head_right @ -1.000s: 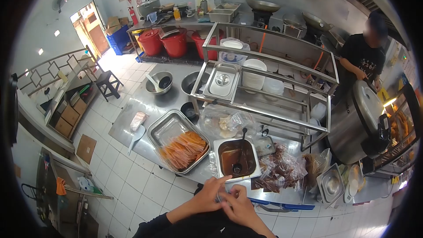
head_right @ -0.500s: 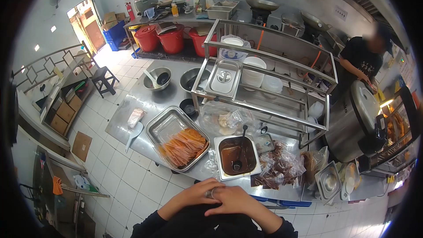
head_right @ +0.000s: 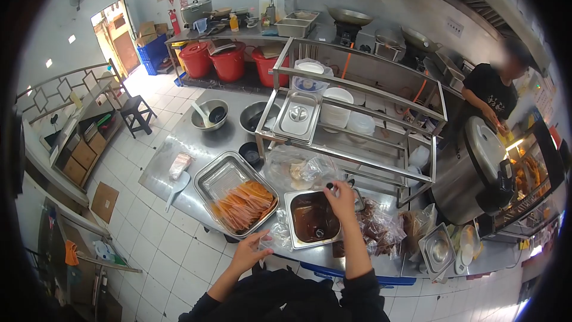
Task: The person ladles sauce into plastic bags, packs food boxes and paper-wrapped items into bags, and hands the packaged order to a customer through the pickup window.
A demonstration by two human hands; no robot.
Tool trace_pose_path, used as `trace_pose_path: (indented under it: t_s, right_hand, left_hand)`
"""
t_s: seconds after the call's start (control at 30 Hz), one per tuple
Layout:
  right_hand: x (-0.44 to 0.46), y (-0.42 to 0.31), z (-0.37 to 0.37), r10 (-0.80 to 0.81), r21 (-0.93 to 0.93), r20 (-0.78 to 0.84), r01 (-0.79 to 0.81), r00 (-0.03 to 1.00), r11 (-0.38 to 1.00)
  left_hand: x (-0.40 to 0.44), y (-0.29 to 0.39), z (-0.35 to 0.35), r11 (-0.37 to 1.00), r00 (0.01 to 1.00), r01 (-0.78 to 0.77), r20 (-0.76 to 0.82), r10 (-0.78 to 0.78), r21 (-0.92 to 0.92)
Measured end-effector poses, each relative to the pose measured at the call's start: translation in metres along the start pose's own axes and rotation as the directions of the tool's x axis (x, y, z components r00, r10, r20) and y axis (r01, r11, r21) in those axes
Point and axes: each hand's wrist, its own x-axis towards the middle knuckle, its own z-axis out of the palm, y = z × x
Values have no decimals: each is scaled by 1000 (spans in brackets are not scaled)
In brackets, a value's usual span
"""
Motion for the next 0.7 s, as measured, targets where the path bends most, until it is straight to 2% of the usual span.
trace_pose_path:
  t_s: [0.03,0.07,0.1,0.13,0.2,0.23,0.27,0.33,0.37,0.4,0.43,0.47,0.5,0.57,0.63,0.67,0.7]
  right_hand:
    - [-7,-5,-11,1,-1,-1,-1,1000,1000]
    - [-19,-10,-27,94,80,181,-110,979,991]
    - [-27,-19,-41,167,137,365,-231,916,963]
    - [-31,-25,-52,169,132,365,-231,916,964]
    - [-40,-31,-68,163,116,382,-222,910,968]
    - [-43,-21,-67,66,150,308,-117,949,982]
    - [-42,-24,-68,64,150,303,-114,951,982]
    - [-41,-33,-67,-184,55,212,177,960,983]
    - [-42,-31,-65,-260,-31,218,273,941,961]
    - [-46,-30,-67,-254,-35,208,266,945,963]
    - [-52,-34,-71,-277,-115,324,328,905,938]
    - [-59,-34,-73,-281,-184,440,392,853,901]
    - [-71,-28,-75,-345,-170,480,472,806,865]
    - [-97,-31,-86,-367,-141,479,482,798,865]
    - [-108,-34,-94,-455,-114,419,543,785,832]
    - [-114,-31,-95,-446,-123,418,536,792,835]
    - [-119,-27,-95,-429,-130,311,485,848,864]
  left_hand:
    - [4,3,2,1000,1000,0,2,0,0]
    - [10,6,4,986,989,145,-13,-147,-76]
    - [16,9,7,946,956,286,-17,-292,-153]
    - [25,6,10,945,956,286,-14,-292,-157]
    - [50,-12,16,923,974,220,13,-228,-316]
    - [66,-18,20,923,974,219,15,-226,-317]
    - [83,-21,25,888,965,247,14,-263,-387]
    - [115,-23,34,851,955,274,22,-296,-448]
    - [128,-20,40,830,954,264,8,-299,-492]
    - [138,-18,43,807,953,254,-5,-303,-533]
    - [143,-12,45,861,959,247,-16,-283,-445]
    - [147,-2,48,862,958,257,-4,-288,-437]
    - [147,7,52,862,962,255,29,-270,-438]
    - [140,18,58,863,965,259,68,-255,-433]
    - [136,28,67,968,980,193,-6,-197,-162]
    - [132,32,71,967,980,198,6,-200,-163]
    - [128,38,74,964,968,246,69,-239,-105]
